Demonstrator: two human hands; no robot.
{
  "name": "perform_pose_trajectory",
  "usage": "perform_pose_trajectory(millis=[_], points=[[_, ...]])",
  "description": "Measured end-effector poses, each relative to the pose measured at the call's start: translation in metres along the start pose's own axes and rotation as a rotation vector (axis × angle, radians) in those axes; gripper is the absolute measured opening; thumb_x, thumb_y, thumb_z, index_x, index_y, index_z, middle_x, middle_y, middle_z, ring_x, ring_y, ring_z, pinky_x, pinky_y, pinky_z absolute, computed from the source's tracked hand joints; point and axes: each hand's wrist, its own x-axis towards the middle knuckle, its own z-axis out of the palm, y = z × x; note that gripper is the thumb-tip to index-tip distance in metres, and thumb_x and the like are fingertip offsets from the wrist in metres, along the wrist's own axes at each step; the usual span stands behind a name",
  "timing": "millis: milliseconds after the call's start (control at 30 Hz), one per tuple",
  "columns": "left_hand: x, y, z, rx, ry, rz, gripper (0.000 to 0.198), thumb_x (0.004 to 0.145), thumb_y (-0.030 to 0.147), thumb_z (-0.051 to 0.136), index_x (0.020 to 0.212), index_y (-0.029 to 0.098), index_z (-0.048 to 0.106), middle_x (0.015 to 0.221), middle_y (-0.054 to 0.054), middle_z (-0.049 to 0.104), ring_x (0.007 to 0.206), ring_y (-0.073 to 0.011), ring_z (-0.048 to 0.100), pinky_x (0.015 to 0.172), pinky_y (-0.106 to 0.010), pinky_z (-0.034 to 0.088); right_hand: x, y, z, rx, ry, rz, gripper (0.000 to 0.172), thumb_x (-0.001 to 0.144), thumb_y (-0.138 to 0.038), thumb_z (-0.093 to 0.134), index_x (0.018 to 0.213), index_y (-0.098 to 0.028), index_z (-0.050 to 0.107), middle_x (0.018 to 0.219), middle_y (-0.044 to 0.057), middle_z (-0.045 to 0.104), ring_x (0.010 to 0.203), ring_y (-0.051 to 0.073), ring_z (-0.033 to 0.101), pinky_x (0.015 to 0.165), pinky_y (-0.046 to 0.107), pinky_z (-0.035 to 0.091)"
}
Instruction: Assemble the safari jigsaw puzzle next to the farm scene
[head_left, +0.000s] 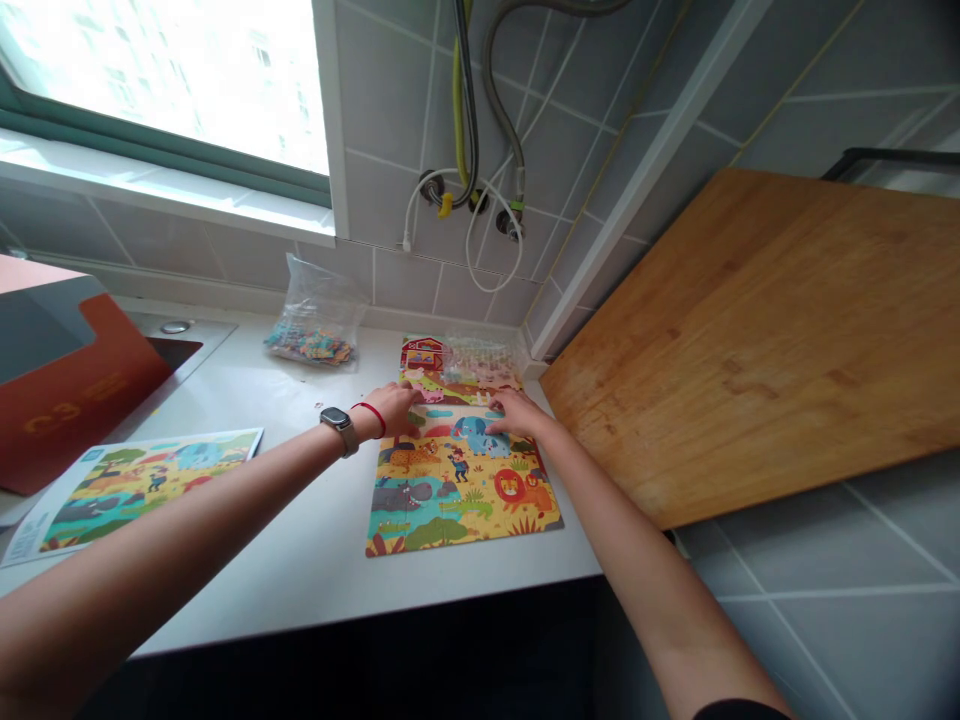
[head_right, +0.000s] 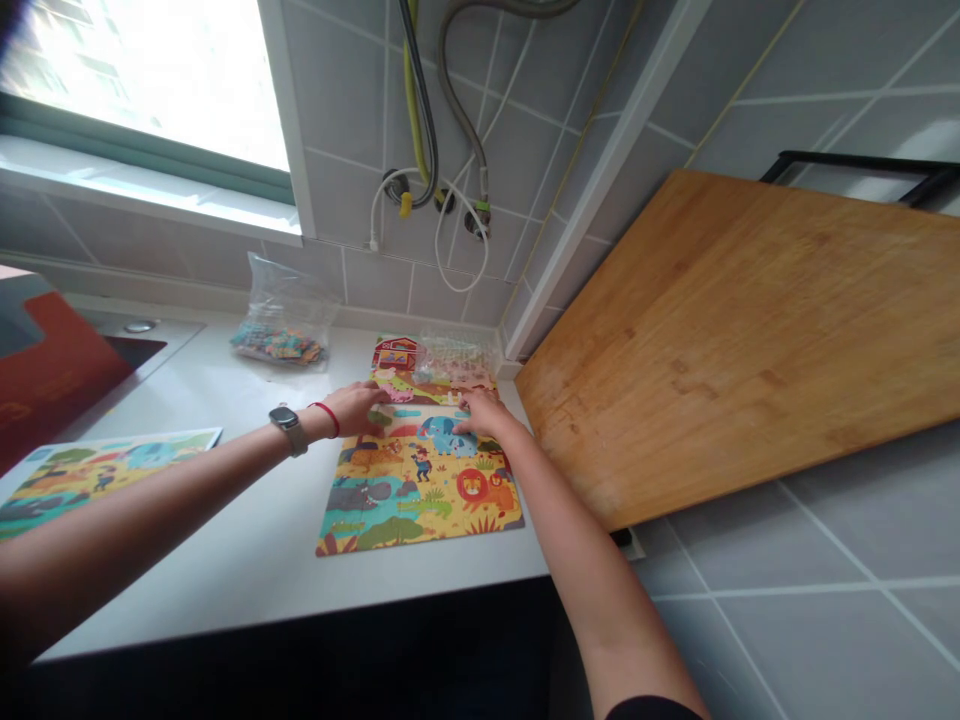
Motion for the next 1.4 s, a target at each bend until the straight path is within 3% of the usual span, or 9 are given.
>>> perform_pose_trajectory(millis=[167,400,733,967,1200,1400], points=[[0.019,0.000,-0.005,0.021,-0.079,-0.006,0.070,0.062,0.047,0.092,0.125,0.021,0.074,0.126,-0.013,0.072,0.113,-0.0318,0.069,0.096,-0.033,0.053,0.013,0.000,-0.007,-0.077,-0.080,-0.041,0.053,0.061,-0.031,0.099,0.106,-0.020,0.075,0.117,0.010,0.072,0.110,0.028,0.066,0.091,0.029,0.049],[0.038,-0.003,-0.007,0.005,-0.133,-0.014,0.074,0.055,0.059,0.092,0.119,0.024,0.076,0.119,-0.010,0.075,0.110,-0.0306,0.071,0.094,-0.031,0.054,0.026,0.003,-0.010,-0.098,-0.151,-0.073,0.046,0.063,-0.031,0.098,0.102,-0.021,0.073,0.108,0.006,0.074,0.099,0.024,0.067,0.079,0.026,0.047],[0.034,-0.003,-0.007,-0.017,-0.138,0.001,0.076,0.057,0.056,0.092,0.124,0.023,0.073,0.124,-0.011,0.073,0.112,-0.0316,0.070,0.094,-0.033,0.054,0.030,0.007,-0.009,-0.068,-0.181,-0.081,0.057,0.058,-0.038,0.101,0.106,-0.022,0.074,0.105,0.004,0.074,0.091,0.022,0.067,0.073,0.025,0.045],[0.029,0.013,-0.004,-0.039,-0.101,0.048,0.072,0.070,0.045,0.087,0.137,0.026,0.068,0.131,-0.011,0.071,0.118,-0.0305,0.067,0.098,-0.033,0.052,0.031,0.007,-0.006,-0.046,-0.178,-0.087,0.049,0.063,-0.030,0.099,0.104,-0.022,0.075,0.105,0.004,0.075,0.093,0.020,0.068,0.073,0.024,0.045],[0.041,0.017,-0.002,-0.070,-0.143,0.002,0.072,0.061,0.039,0.092,0.130,0.031,0.072,0.124,-0.005,0.075,0.108,-0.0273,0.072,0.085,-0.028,0.056,0.031,0.009,-0.004,-0.022,-0.166,-0.096,0.053,0.058,-0.030,0.101,0.104,-0.022,0.074,0.106,0.003,0.075,0.096,0.021,0.068,0.074,0.024,0.046],[0.049,0.024,-0.004,-0.072,-0.182,-0.003,0.074,0.056,0.042,0.095,0.126,0.028,0.073,0.120,-0.007,0.076,0.103,-0.0284,0.073,0.082,-0.029,0.057,0.031,0.009,-0.006,-0.018,-0.173,-0.107,0.052,0.059,-0.032,0.100,0.103,-0.022,0.075,0.103,0.003,0.075,0.092,0.020,0.068,0.074,0.024,0.046]])
